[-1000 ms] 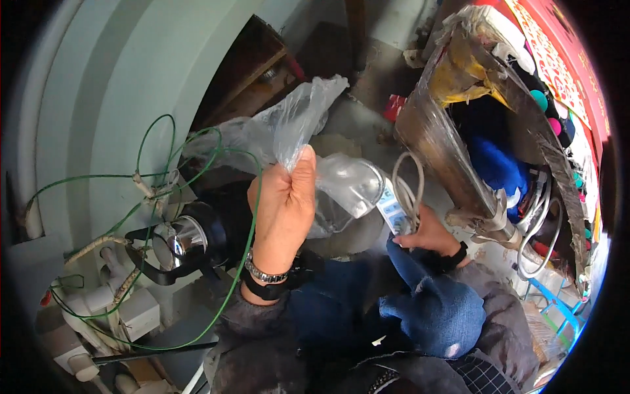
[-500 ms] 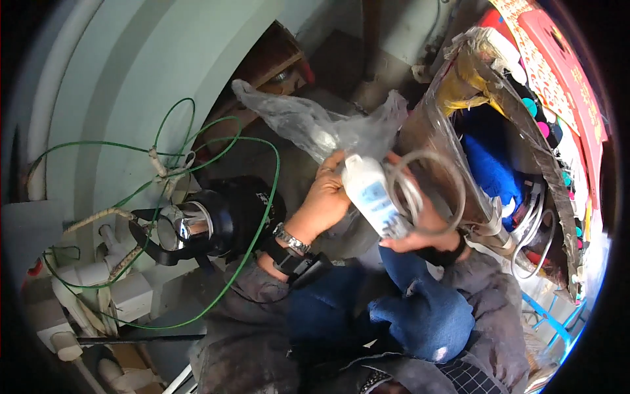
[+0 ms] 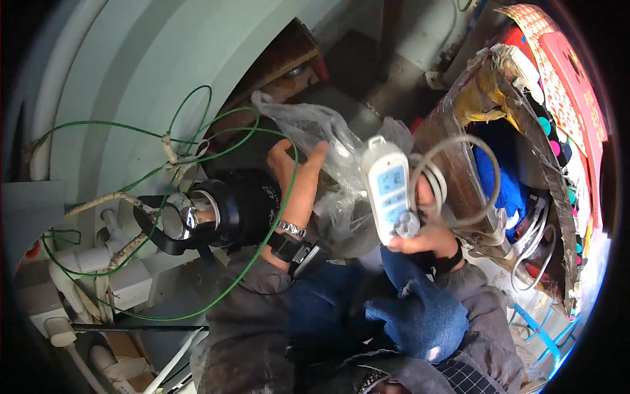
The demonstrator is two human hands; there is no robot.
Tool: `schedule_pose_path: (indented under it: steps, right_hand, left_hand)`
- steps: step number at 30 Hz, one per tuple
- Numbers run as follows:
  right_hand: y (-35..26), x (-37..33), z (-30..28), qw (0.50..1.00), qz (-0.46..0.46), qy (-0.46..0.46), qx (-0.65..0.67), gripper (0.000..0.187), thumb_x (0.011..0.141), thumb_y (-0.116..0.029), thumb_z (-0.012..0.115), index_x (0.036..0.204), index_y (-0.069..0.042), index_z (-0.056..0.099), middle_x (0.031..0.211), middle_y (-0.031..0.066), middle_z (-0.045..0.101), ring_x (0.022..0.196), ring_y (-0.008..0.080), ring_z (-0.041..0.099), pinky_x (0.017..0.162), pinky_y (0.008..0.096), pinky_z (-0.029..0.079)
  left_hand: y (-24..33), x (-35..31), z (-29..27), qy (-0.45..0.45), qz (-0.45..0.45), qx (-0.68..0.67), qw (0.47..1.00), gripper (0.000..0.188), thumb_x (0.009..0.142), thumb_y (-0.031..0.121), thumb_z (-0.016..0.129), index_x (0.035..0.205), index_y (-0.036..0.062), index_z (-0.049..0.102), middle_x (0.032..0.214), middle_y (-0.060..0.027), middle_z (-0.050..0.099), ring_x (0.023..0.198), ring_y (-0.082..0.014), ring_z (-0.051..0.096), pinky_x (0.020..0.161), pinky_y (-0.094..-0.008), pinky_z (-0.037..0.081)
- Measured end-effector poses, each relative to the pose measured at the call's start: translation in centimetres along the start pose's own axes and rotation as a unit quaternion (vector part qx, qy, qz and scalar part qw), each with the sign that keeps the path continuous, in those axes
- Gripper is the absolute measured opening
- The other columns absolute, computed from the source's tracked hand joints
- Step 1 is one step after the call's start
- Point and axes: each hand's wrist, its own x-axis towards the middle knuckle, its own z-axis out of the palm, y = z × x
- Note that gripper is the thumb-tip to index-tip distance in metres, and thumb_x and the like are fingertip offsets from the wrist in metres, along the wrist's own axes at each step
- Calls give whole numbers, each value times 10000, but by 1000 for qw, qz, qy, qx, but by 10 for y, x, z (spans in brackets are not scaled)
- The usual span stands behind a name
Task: The recorder is tidying up a workshop area, collecting a power strip, extension cords, and small items from various benches and storing them in a plastic bag under a workbench.
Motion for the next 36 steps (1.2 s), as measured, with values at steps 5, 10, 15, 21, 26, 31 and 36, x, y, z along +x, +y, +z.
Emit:
schedule_pose_path:
  steps: [5, 10, 15, 21, 26, 31, 36]
  right_hand:
    - [-14, -24, -6, 989, 32, -78, -118, 1053, 525, -252, 849, 1366, 21, 277, 1329, 153, 384, 1230, 255, 386, 1034, 353, 272]
    - [1, -47, -29, 993, 15, -9, -120, 1052, 527, -297, 834, 1361, 22, 278, 1355, 153, 368, 1263, 257, 352, 1050, 365, 248]
    - [1, -73, -44, 978, 28, 51, -198, 1036, 515, -242, 815, 1361, 23, 279, 1343, 149, 382, 1258, 264, 364, 1055, 375, 252]
    - [-17, -85, -44, 949, 59, 3, -310, 1012, 490, -242, 805, 1348, -1, 325, 1314, 148, 415, 1238, 263, 388, 1040, 358, 272]
    - [-53, -79, -41, 919, -14, -8, -393, 998, 487, -235, 803, 1336, 10, 340, 1300, 167, 426, 1222, 283, 408, 1028, 365, 291]
    - [-59, -78, -48, 948, -30, 5, -317, 995, 464, -251, 824, 1292, 50, 362, 1292, 196, 414, 1179, 286, 433, 996, 388, 325]
    - [-97, -46, -25, 955, -104, -46, -276, 975, 493, -364, 823, 1277, 25, 391, 1246, 197, 424, 1141, 300, 447, 959, 391, 355]
  left_hand:
    - [31, 9, -14, -223, -272, -319, 880, 274, 883, 212, 564, 1082, 25, 544, 897, -78, 617, 869, -170, 587, 682, -319, 486]
    - [91, -7, -54, -133, 17, -58, 989, 328, 943, 273, 454, 951, 5, 643, 800, -73, 655, 672, -92, 546, 620, -225, 416]
    - [124, -46, -86, -159, 15, -223, 962, 241, 897, 134, 484, 915, -50, 638, 857, -131, 650, 807, -189, 594, 731, -312, 457]
    - [152, -53, -124, -169, -66, -450, 875, 261, 852, 200, 570, 820, -56, 528, 707, -121, 546, 568, -147, 512, 435, -235, 381]
    - [158, -59, -124, -98, 22, -418, 903, 307, 766, 235, 677, 832, 5, 485, 629, -36, 429, 498, -99, 386, 435, -229, 300]
    - [162, -55, -125, -174, 81, -248, 950, 356, 750, 266, 692, 891, -45, 593, 632, -40, 512, 556, -124, 439, 539, -273, 351]
    - [165, -47, -127, -162, 148, -224, 950, 306, 851, 289, 524, 698, 30, 473, 598, -46, 452, 589, -128, 420, 576, -275, 333]
